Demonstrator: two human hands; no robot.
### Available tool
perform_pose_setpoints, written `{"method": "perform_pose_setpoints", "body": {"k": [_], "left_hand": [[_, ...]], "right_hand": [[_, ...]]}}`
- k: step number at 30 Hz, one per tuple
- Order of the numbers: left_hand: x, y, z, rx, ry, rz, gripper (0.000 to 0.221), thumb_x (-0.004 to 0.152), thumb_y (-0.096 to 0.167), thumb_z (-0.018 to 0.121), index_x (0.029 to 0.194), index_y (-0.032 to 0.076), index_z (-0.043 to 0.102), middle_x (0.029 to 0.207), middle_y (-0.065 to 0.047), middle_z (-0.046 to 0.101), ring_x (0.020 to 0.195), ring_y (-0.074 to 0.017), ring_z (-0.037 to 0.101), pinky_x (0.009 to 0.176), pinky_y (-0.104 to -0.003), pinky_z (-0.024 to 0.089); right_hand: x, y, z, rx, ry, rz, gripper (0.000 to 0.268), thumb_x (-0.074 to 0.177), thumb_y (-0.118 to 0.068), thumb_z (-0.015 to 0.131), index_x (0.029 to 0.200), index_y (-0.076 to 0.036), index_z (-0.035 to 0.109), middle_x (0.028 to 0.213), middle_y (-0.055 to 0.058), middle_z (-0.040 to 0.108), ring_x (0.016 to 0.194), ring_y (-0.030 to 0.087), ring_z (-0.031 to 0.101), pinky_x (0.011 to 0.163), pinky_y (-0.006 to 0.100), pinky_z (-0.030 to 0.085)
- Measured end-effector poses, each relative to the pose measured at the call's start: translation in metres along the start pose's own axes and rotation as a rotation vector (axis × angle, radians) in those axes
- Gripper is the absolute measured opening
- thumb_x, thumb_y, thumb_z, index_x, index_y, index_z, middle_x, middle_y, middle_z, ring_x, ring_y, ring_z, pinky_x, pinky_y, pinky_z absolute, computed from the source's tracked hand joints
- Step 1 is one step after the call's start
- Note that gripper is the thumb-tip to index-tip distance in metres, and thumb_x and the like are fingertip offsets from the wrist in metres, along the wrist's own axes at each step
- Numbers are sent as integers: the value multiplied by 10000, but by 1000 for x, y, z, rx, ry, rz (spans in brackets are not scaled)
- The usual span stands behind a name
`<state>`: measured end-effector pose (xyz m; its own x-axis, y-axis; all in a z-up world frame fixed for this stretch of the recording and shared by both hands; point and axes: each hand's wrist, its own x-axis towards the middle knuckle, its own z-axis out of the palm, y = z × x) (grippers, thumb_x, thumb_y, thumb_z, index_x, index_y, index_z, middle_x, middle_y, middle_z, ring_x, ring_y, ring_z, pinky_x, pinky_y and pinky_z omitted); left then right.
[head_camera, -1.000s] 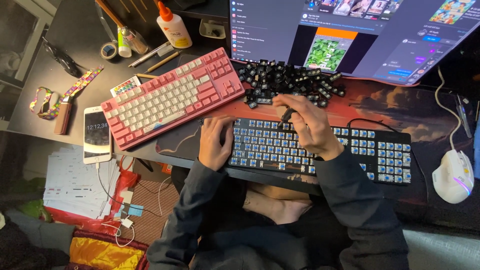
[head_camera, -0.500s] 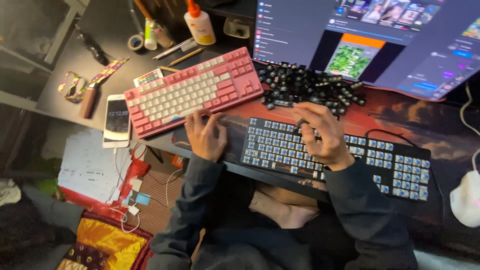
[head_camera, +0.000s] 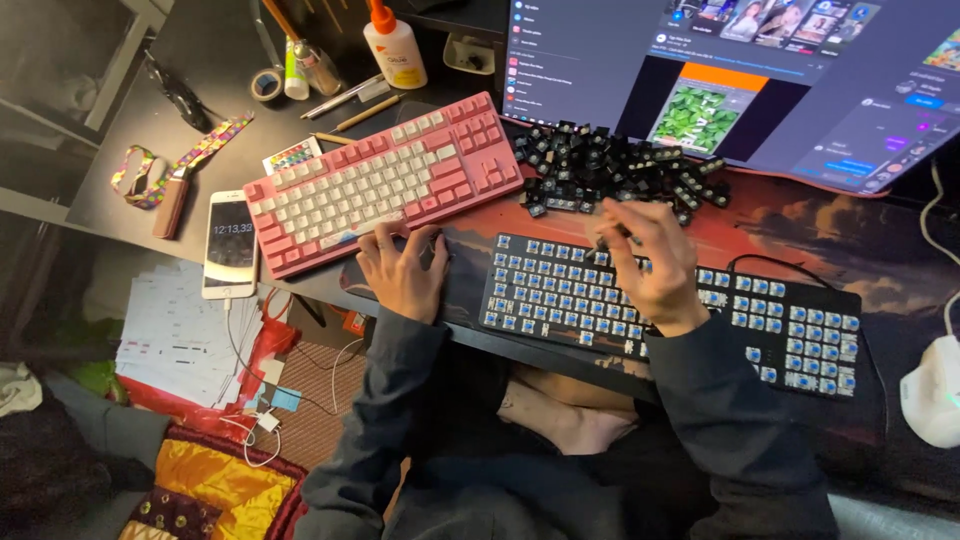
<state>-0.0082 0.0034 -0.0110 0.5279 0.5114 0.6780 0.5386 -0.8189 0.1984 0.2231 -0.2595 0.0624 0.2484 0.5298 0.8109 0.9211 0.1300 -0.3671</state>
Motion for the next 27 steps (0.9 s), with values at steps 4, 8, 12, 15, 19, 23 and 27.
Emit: {"method": "perform_pose_setpoints", "body": {"k": [4,8,12,15,19,23,27], "left_hand": [[-3,-1,6,10,25,-10,221,923,279,1025,1057,294,850,1133,1,540,1064,-303,505,894,-425,450],[-5,-4,13,-3,46,0,197,923,298,1044,1022,321,875,1118,13,551,1086,-301,543,899,-424,461],[-8,-9,20,-18,78,13,198,916,295,1062,990,323,880,1116,24,561,1102,-297,561,914,-409,465],[-12,-13,27,-23,88,20,221,906,283,1071,989,321,869,1120,27,572,1099,-299,570,917,-412,470],[-8,-8,19,-23,105,28,238,900,263,1075,984,332,863,1119,45,577,1089,-273,564,914,-405,473],[-9,-8,19,-59,102,37,179,950,230,1059,1015,299,906,1090,41,646,1074,-271,594,932,-397,489],[-10,-11,26,-130,132,50,203,949,211,1060,1034,298,898,1064,86,713,1058,-245,608,939,-378,501]], "right_hand": [[-12,7,-3,-37,30,27,335,1153,-47,903,1479,20,863,1185,106,777,1012,313,846,788,436,737],[8,-14,-1,39,11,38,396,1221,-223,727,1552,-29,824,1352,208,792,1149,433,844,878,575,733],[-5,-8,6,126,-14,24,380,1147,37,808,1526,53,815,1256,232,869,1077,462,882,823,565,743],[-13,1,4,2,3,13,413,1112,-10,906,1521,-39,856,1164,123,824,904,346,853,681,493,734],[-3,-6,1,29,-5,38,418,1114,-55,916,1526,-68,847,1147,71,745,952,367,847,721,531,752],[5,-10,5,149,-43,27,424,1288,-177,563,1649,-10,709,1417,204,735,1274,439,819,981,606,740],[-14,11,8,19,9,-25,504,1129,-7,870,1621,28,766,1177,134,805,978,371,874,745,531,752]]}}
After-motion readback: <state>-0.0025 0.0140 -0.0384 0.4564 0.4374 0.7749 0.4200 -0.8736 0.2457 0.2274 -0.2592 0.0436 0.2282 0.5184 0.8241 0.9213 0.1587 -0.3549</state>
